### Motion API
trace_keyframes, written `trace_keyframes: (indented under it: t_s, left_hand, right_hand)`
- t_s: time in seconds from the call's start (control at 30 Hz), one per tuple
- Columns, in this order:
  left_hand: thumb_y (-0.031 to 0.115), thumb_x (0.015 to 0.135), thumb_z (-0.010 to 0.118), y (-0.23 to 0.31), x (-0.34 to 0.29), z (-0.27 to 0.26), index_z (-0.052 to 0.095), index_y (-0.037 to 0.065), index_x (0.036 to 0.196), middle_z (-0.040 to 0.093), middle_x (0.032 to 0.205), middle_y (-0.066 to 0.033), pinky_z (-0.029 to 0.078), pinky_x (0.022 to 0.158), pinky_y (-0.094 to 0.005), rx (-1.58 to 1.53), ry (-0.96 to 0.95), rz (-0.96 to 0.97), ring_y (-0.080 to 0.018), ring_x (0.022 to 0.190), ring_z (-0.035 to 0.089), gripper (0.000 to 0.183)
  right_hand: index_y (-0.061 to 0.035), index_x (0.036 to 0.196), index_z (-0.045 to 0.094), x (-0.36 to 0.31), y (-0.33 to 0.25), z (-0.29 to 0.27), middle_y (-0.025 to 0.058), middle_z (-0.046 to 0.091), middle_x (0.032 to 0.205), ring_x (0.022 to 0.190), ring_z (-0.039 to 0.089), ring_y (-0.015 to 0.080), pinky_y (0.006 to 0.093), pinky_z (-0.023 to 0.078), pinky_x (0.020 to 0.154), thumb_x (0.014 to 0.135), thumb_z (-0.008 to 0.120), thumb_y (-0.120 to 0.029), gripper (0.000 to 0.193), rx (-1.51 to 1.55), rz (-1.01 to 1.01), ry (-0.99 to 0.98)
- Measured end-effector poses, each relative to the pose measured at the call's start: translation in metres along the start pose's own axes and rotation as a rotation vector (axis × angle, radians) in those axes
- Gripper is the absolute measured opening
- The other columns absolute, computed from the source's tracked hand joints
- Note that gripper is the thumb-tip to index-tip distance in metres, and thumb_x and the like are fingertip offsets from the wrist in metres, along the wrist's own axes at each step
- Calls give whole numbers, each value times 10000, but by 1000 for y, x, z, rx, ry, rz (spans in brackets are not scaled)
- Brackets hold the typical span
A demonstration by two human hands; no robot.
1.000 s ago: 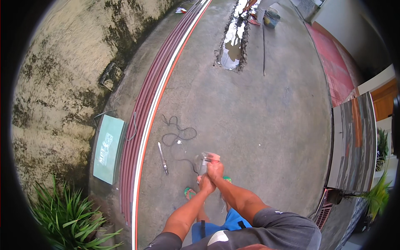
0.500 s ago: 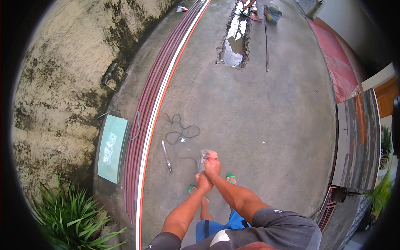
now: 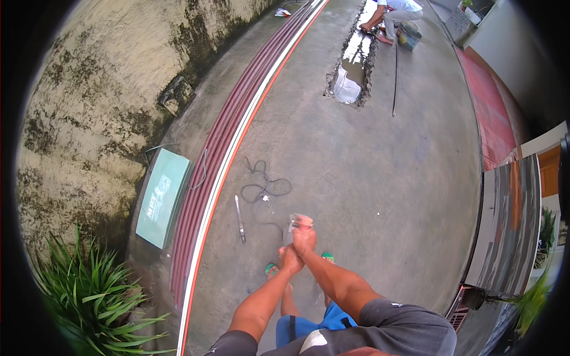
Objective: The person assembles a jackhammer by opening a metal case, removing the tool body, and inserting a metal bit into the chuck.
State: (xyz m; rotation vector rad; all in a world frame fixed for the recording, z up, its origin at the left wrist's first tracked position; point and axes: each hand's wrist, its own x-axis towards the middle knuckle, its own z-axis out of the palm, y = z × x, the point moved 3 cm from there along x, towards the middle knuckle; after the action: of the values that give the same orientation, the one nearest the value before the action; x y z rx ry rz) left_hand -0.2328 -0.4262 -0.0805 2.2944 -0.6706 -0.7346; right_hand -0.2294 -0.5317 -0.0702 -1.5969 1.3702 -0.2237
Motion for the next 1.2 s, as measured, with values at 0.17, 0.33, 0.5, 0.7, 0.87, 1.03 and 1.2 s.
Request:
trace_keyframes:
  t_s: [0.17, 0.33, 0.5, 0.7, 0.87, 1.03, 1.2]
  left_hand:
    - [321, 791, 700, -7, -6, 1, 719, 86, 932, 725, 948, -172, 407, 923, -455, -6, 43, -12, -333, 962, 681, 275]
    - [349, 818, 697, -1, -8, 11, 707, 92, 1067, 717, 1081, -196, 401, 1000, -464, 26, -108, -81, -357, 1080, 658, 358]
    - [319, 788, 704, -10, -15, 18, 715, 114, 967, 724, 999, -159, 401, 937, -450, 21, 40, -39, -334, 1001, 670, 272]
    - [271, 771, 700, 11, -11, 14, 722, 127, 840, 727, 881, -136, 390, 876, -450, -8, 23, -1, -317, 921, 679, 162]
    - [259, 782, 697, 28, -11, 11, 725, 112, 856, 729, 908, -161, 396, 880, -450, 3, -4, -10, -329, 947, 680, 167]
    - [252, 784, 698, 9, -11, 13, 721, 90, 889, 728, 922, -173, 410, 879, -459, 74, -29, -18, -336, 949, 684, 195]
    - [258, 787, 695, 8, -14, 9, 720, 87, 901, 729, 923, -174, 421, 894, -451, 11, -34, -11, -335, 943, 690, 207]
  right_hand:
    - [-14, 947, 713, -7, 1, 2, 267, 716, 905, 892, 709, 430, 489, 546, 789, 758, 716, -290, 335, 13, -43, -37]
    - [-15, 926, 721, -4, 9, -7, 194, 726, 855, 824, 713, 339, 435, 534, 764, 766, 704, -247, 282, -30, -1, -23]
    - [-10, 938, 719, -16, -7, -16, 218, 726, 878, 849, 712, 368, 446, 532, 770, 763, 710, -260, 305, -45, 36, -47]
    - [-9, 932, 722, -6, 2, -24, 240, 717, 871, 848, 714, 382, 464, 532, 753, 769, 710, -287, 322, -111, 58, -32]
    - [10, 920, 714, 1, 14, -25, 291, 704, 936, 937, 692, 449, 501, 546, 823, 771, 703, -314, 356, -80, 44, -60]
    - [18, 946, 709, -6, 7, -18, 297, 699, 936, 949, 685, 455, 494, 541, 827, 760, 697, -304, 373, -15, -9, -45]
    - [15, 994, 701, -10, 4, -18, 299, 698, 950, 957, 683, 455, 492, 537, 833, 756, 692, -306, 399, -58, 20, -92]
